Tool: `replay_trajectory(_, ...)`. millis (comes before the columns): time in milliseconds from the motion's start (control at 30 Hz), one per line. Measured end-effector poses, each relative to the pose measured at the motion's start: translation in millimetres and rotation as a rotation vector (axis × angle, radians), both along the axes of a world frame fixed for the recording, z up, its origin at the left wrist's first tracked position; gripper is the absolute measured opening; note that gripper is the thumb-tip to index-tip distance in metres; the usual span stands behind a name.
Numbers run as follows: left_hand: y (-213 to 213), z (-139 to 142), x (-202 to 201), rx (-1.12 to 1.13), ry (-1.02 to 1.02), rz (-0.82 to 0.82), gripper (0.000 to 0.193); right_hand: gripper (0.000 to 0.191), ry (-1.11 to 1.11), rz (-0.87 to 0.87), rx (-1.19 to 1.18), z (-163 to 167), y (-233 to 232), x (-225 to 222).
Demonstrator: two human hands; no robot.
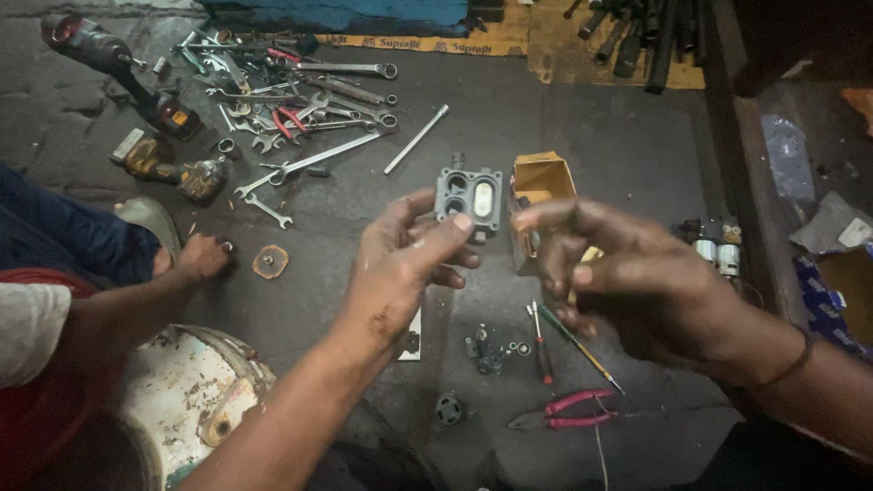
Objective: The person holds a small metal mechanical housing and repeatedly inserts and removes a beige gasket with three circular cutouts. They align the gasket with the housing openings, press it into place, and then peel it off to inspect the fit, repeating this cycle multiple times.
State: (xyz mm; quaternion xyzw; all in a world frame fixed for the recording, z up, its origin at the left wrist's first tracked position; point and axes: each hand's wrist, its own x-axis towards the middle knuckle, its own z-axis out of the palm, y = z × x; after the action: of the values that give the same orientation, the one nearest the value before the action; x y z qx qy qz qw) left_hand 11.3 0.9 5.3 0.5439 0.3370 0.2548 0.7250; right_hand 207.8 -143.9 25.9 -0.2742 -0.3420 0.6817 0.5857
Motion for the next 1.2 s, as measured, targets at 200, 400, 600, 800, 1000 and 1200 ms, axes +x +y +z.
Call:
replay_trajectory(200, -6, 2, 1, 0.149, 0.022, -0.013, 0.077, 0.069, -1.264, -0.306, 0.363, 16, -1, -2)
replay_trajectory(400, -8, 5, -2, 0.175, 0.024, -0.010, 0.079, 0.077, -1.499, -0.258, 0.283, 16, 2, -6)
replay_trajectory(600, -10, 7, -2, 0.174, 0.005, -0.015, 0.075, 0.066, -1.629, -0.315, 0.423, 19, 1, -6)
replay_trajectory(800, -9, 6, -2, 0.173, 0.010, -0.018, 0.071, 0.069, -1.715, -0.358, 0.480, 18, 4, -5)
replay_trajectory(1000, -11, 5, 0, 0.152, -0.023, -0.025, 0.070, 0.066, -1.678, -0.411, 0.539, 17, 4, -3)
replay_trajectory(1200, -11, 12, -2, 0.212, 0.062, -0.006, 0.072, 0.075, -1.882, -0.418, 0.481, 19, 3, -4)
